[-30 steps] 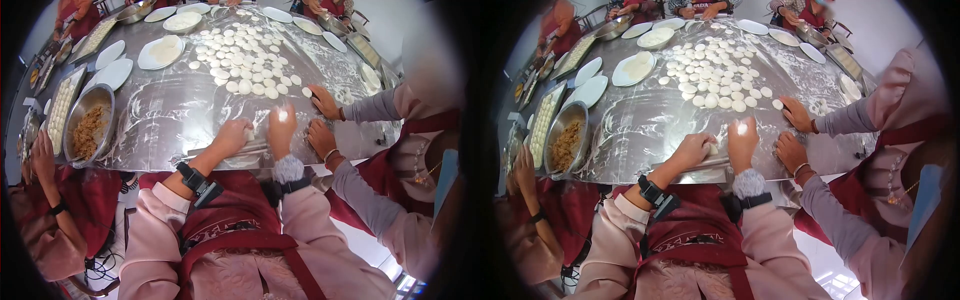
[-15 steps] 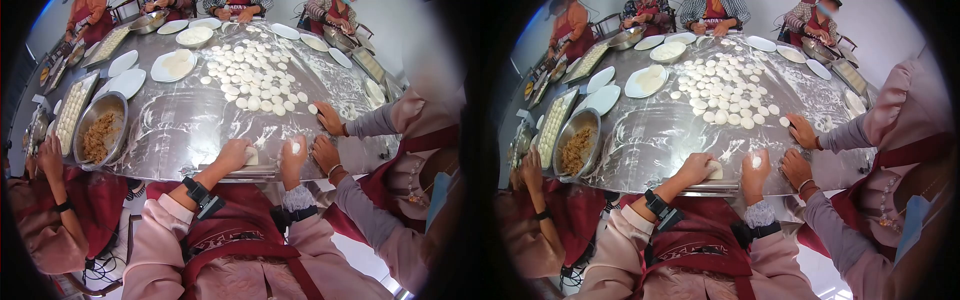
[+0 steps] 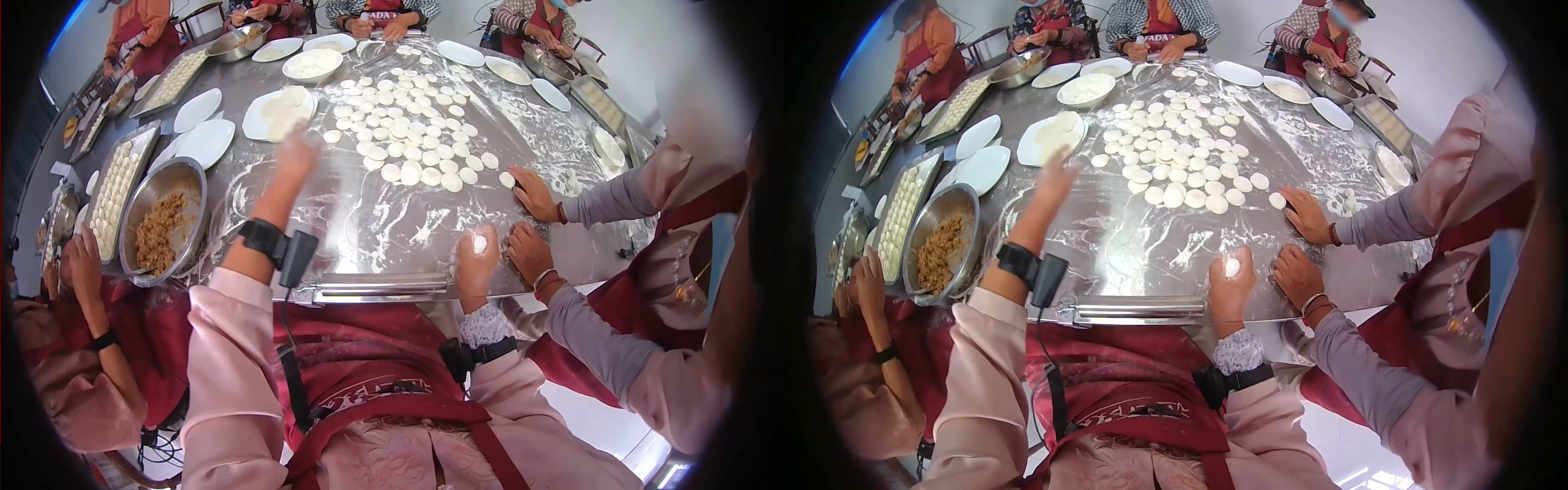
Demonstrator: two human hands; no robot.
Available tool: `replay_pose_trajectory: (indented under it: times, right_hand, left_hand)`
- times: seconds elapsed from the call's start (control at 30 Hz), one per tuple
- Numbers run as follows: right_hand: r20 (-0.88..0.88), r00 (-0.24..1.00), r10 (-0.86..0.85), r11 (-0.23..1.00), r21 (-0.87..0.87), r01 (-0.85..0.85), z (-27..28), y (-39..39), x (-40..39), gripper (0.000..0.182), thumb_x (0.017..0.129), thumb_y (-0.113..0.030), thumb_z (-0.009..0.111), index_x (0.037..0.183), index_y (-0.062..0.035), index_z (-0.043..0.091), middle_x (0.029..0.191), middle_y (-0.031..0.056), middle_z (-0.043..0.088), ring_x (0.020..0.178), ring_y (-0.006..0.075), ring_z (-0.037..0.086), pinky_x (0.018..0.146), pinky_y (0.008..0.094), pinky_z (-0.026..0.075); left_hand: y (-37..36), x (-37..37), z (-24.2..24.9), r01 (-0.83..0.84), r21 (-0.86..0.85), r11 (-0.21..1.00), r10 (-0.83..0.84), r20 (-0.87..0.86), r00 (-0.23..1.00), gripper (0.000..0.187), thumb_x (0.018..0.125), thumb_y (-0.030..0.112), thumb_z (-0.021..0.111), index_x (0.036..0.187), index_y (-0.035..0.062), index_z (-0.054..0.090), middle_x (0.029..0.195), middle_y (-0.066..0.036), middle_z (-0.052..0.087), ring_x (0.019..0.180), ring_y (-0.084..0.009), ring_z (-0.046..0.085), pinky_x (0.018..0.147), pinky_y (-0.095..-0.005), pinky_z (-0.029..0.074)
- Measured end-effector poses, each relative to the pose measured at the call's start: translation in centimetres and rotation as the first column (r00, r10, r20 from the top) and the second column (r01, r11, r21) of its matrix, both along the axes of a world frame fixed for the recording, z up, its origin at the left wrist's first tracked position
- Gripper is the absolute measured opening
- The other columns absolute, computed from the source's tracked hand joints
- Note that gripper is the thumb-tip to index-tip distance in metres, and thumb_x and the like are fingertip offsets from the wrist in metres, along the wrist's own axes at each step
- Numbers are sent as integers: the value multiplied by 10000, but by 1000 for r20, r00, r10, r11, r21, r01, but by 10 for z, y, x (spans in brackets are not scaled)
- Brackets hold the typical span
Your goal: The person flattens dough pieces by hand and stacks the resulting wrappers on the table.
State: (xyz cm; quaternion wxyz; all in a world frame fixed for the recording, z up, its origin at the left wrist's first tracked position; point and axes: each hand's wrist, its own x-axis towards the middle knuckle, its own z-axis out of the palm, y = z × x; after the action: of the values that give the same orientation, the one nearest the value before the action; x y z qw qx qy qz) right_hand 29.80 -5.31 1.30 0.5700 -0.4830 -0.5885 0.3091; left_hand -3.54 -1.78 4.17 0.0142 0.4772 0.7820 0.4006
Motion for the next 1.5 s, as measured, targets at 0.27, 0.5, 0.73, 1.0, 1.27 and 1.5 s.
replay_pose_trajectory:
  times: [0.27,0.5,0.73,1.0,1.27,1.5]
  right_hand:
    - [-5,998,58,998,-9,-58,-5,4,3,127,746,-48,566,751,-23,441,648,41,430,618,105,398,560,271,379]
    - [62,998,14,996,87,-19,-3,3,1,147,753,-52,577,755,-27,432,644,53,427,607,122,400,570,273,379]
    - [-32,997,77,997,-4,-77,-9,6,1,164,762,-60,584,750,-30,423,619,56,410,587,121,390,547,281,369]
    - [-129,983,132,989,-47,-139,-7,8,2,153,760,-59,576,744,-31,427,614,42,416,586,100,407,535,271,373]
    - [-13,993,119,986,-116,-119,2,27,-13,167,741,-83,585,739,-10,435,631,89,455,599,126,432,551,298,388]
    - [23,997,74,997,-4,-74,-9,19,-6,170,748,-103,589,798,1,464,645,137,501,570,204,466,552,332,407]
  left_hand:
    - [31,111,-39,522,-91,848,-528,-70,846,273,835,96,458,1063,38,595,1058,-186,596,940,-333,583,816,-380,467]
    - [-4,113,-67,559,-311,769,-638,-313,704,107,739,84,514,809,36,580,803,-167,536,784,-335,531,687,-402,465]
    - [-72,93,-19,432,-434,790,-430,110,896,223,650,185,663,790,36,576,764,-157,601,754,-321,592,659,-374,472]
    - [-62,156,-36,648,-253,719,-585,285,760,188,704,146,687,786,20,574,707,-106,604,654,-199,588,612,-321,465]
    - [-57,175,-37,635,-268,725,-615,163,771,151,711,131,642,772,14,570,727,-156,599,685,-298,593,635,-365,468]
    - [-54,178,-39,640,-244,728,-643,80,762,129,740,144,608,757,27,557,752,-167,594,746,-355,577,651,-416,454]
